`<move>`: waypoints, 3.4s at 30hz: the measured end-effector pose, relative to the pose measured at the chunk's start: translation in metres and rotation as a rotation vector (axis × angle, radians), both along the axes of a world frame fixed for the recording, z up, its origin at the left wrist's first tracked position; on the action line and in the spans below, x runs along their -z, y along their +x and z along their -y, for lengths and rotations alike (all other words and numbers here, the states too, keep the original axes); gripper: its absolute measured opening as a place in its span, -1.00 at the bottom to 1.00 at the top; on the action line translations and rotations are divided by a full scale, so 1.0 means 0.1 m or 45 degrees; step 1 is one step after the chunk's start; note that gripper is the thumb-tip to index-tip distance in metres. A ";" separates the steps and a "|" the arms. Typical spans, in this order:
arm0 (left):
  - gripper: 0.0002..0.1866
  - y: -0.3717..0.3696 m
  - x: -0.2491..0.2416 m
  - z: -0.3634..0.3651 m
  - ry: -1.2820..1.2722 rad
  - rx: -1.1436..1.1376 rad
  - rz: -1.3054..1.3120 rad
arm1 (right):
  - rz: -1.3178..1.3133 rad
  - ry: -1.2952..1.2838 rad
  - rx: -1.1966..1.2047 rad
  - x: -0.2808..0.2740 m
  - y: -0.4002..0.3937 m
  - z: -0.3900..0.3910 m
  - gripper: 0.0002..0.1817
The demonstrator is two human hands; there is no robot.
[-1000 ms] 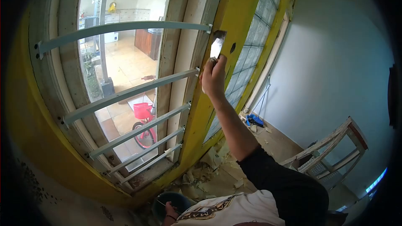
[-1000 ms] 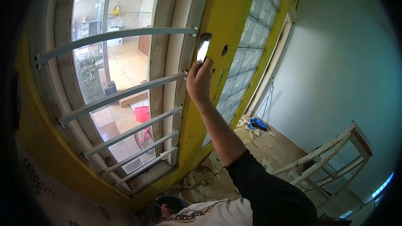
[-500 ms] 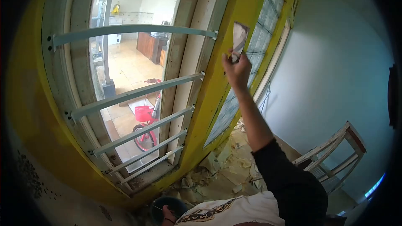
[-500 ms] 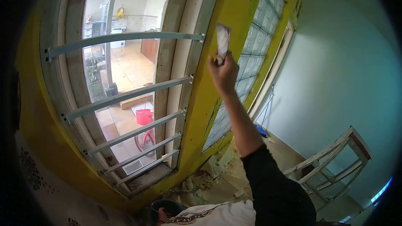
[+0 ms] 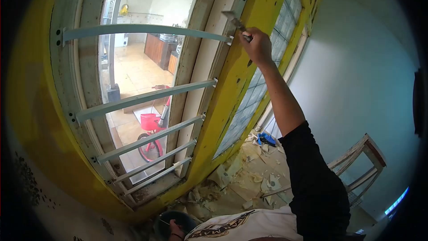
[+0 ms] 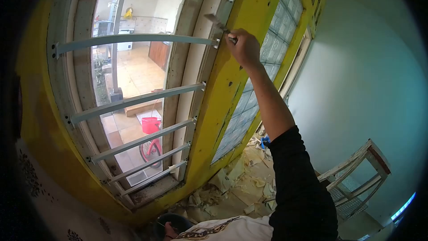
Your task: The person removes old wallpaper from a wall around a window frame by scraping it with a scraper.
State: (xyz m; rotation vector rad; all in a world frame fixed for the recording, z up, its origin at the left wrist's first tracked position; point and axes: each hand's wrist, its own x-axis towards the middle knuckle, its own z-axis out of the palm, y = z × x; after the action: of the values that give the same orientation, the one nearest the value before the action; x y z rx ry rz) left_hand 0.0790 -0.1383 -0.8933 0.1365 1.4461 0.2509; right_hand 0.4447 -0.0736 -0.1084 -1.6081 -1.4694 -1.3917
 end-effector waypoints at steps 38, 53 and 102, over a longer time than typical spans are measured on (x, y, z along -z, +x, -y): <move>-0.74 -0.02 -0.02 0.09 0.104 -0.104 0.126 | -0.702 -0.892 0.504 0.77 -0.47 0.67 -0.64; -0.79 0.08 -0.04 0.10 0.120 -0.188 0.190 | -0.756 -1.016 0.747 0.80 -0.73 0.60 -0.64; -0.76 -0.11 -0.22 0.06 0.106 -0.279 0.083 | -0.811 -0.926 0.551 2.16 -0.51 0.61 -0.66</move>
State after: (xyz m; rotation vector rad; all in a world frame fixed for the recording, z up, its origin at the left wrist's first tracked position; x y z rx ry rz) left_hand 0.0679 -0.1444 -0.8710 0.0369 1.3869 0.4906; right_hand 0.3936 -0.1345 -0.3239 -2.6230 -1.3218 -0.3936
